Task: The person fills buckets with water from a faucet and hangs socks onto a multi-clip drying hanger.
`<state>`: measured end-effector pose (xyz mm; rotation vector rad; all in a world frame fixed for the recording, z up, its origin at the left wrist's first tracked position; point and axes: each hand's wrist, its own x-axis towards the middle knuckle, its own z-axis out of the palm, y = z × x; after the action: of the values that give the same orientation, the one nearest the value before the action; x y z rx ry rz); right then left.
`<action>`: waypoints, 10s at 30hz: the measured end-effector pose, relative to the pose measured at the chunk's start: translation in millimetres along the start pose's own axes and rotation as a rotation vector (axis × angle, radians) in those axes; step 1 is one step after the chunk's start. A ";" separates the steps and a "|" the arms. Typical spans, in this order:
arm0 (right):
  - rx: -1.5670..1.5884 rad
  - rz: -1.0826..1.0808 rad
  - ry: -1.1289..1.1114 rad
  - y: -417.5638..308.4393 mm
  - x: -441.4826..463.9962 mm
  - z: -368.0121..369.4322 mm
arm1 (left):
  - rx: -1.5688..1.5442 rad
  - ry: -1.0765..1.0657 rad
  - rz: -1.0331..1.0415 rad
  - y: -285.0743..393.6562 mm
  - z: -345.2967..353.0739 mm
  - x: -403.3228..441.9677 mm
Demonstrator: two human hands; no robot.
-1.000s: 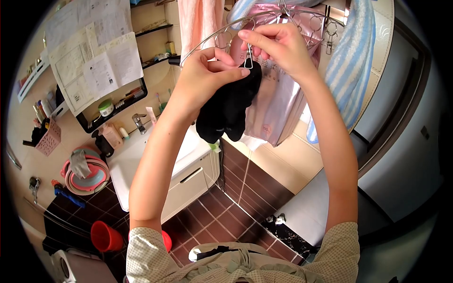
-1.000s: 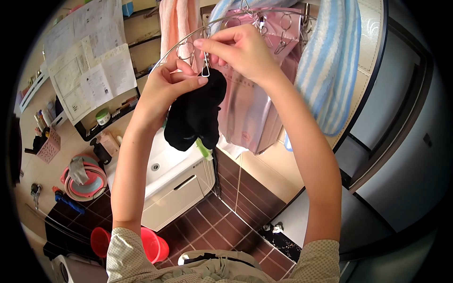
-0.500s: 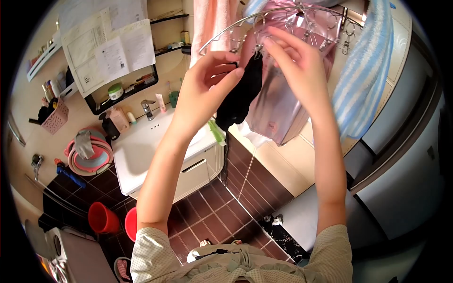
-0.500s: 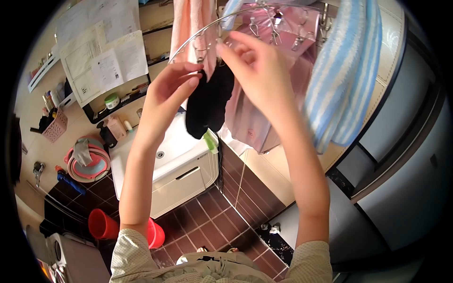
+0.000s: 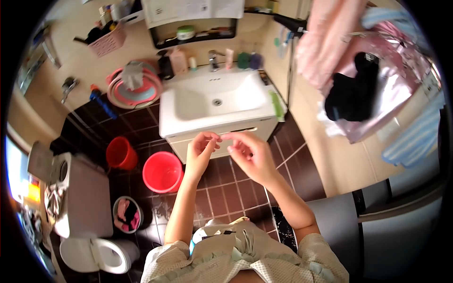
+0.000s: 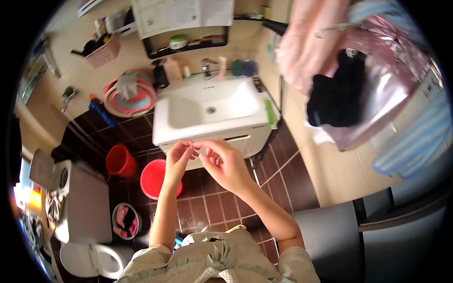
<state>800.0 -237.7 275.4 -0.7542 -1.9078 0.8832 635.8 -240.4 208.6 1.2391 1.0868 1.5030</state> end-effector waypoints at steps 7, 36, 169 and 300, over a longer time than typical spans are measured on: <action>0.213 0.044 -0.454 35.0 -11.8 195.8 | 0.012 0.465 -0.104 -36.5 -138.0 -104.1; -0.049 0.066 -1.797 301.0 -277.7 562.6 | -0.512 2.069 -0.817 -412.7 -119.8 -481.9; 0.334 0.141 0.573 60.8 -115.9 -67.6 | 0.240 0.496 0.411 -19.6 128.1 -76.0; 0.018 -0.160 0.695 -54.8 -88.5 -180.3 | 0.138 -0.822 0.119 143.0 207.1 35.4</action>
<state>990.0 -286.9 344.8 -0.7587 -1.3149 0.4501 822.8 -220.3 379.5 1.8116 0.5681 0.8425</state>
